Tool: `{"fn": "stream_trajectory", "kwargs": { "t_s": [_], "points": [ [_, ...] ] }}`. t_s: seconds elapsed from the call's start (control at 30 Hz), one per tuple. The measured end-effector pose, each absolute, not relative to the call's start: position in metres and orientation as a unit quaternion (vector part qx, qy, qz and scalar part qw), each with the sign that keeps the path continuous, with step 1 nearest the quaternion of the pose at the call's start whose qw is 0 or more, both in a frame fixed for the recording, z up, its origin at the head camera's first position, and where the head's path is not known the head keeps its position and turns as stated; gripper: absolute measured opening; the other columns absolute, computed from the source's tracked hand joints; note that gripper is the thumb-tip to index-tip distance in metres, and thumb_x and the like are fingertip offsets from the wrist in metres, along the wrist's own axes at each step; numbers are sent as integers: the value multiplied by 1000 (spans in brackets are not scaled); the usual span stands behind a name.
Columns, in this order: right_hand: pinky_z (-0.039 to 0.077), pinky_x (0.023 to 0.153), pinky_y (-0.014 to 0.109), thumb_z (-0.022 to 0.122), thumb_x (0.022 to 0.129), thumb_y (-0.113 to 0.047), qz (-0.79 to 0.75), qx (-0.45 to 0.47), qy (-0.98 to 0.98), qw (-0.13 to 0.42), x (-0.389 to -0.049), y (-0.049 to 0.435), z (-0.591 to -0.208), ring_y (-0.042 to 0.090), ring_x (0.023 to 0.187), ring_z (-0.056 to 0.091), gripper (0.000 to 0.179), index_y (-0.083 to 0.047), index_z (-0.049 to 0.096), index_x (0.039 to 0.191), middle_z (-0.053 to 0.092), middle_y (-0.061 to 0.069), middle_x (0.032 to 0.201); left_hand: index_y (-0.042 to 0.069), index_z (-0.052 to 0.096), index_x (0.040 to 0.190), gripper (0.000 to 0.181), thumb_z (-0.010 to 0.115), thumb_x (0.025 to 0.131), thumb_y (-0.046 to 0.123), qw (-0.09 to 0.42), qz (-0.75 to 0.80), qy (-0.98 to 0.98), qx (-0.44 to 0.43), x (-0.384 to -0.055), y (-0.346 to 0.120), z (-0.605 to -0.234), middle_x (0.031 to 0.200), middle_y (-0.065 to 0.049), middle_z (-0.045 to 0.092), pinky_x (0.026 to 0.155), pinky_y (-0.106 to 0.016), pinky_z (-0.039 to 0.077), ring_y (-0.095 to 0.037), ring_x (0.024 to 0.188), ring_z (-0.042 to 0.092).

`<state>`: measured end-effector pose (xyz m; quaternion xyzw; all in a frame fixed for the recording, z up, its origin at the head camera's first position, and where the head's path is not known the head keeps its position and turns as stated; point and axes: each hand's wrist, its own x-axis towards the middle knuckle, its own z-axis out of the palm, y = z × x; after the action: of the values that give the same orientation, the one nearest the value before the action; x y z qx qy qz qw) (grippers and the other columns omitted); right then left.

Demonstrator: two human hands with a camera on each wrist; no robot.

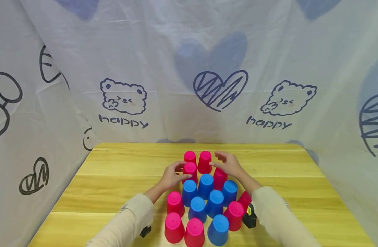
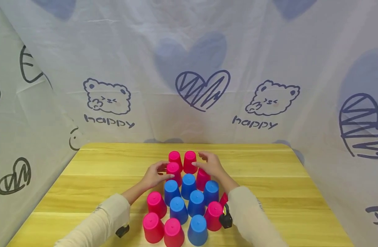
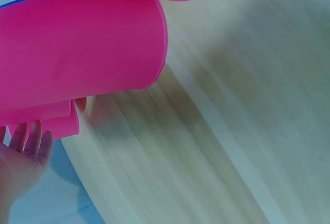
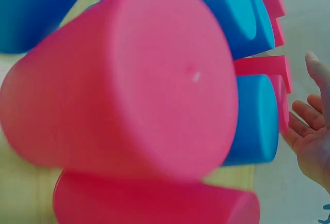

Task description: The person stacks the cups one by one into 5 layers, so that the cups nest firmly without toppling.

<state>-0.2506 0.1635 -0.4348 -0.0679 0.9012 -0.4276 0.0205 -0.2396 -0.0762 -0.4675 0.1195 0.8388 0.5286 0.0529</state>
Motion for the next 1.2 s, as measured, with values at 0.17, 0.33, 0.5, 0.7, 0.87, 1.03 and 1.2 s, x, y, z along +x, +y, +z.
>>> {"fn": "stream_trajectory", "kwargs": {
  "t_s": [0.17, 0.33, 0.5, 0.7, 0.87, 1.03, 1.2],
  "points": [
    [46, 97, 46, 67, 85, -25, -440, -66, 895, 30, -242, 172, -434, 37, 121, 50, 56, -2, 48, 132, 53, 19, 132, 4, 54, 123, 47, 71, 80, 13, 50, 525, 842, 116, -239, -77, -461, 117, -15, 61, 85, -39, 54, -31, 106, 59],
    [47, 97, 46, 67, 85, -25, -444, -76, 892, 37, -237, 182, -436, 38, 120, 51, 56, -1, 48, 132, 53, 21, 131, 6, 54, 123, 48, 72, 80, 15, 48, 521, 845, 108, -241, -77, -455, 118, -14, 61, 85, -39, 54, -30, 106, 59],
    [49, 93, 44, 69, 83, -23, -441, -77, 893, 46, -234, 190, -442, 38, 117, 52, 56, 2, 50, 130, 55, 22, 128, 7, 53, 126, 50, 72, 80, 17, 51, 516, 848, 107, -243, -77, -451, 119, -14, 60, 84, -37, 55, -29, 107, 59],
    [53, 87, 42, 73, 79, -19, -431, -60, 898, 58, -229, 194, -446, 36, 112, 55, 54, 0, 54, 126, 59, 20, 122, 6, 53, 126, 51, 73, 79, 15, 46, 527, 841, 112, -245, -74, -444, 119, -15, 61, 83, -37, 55, -30, 106, 59],
    [55, 83, 40, 74, 78, -17, -427, -50, 901, 65, -228, 192, -447, 34, 109, 56, 55, -1, 53, 126, 59, 19, 120, 5, 53, 126, 51, 72, 80, 15, 36, 527, 840, 125, -247, -71, -437, 117, -15, 62, 83, -37, 55, -30, 105, 60],
    [55, 81, 39, 74, 78, -16, -421, -42, 904, 62, -228, 190, -448, 33, 107, 57, 54, -1, 54, 126, 60, 19, 118, 7, 53, 127, 52, 73, 79, 16, 38, 527, 840, 121, -249, -67, -430, 118, -13, 62, 81, -35, 56, -29, 107, 59],
    [56, 80, 38, 74, 78, -14, -419, -35, 905, 60, -227, 190, -451, 30, 104, 58, 52, -2, 55, 125, 62, 17, 115, 10, 53, 127, 53, 74, 79, 17, 39, 525, 842, 117, -249, -61, -423, 119, -11, 61, 82, -36, 55, -28, 108, 58]
  ]
}}
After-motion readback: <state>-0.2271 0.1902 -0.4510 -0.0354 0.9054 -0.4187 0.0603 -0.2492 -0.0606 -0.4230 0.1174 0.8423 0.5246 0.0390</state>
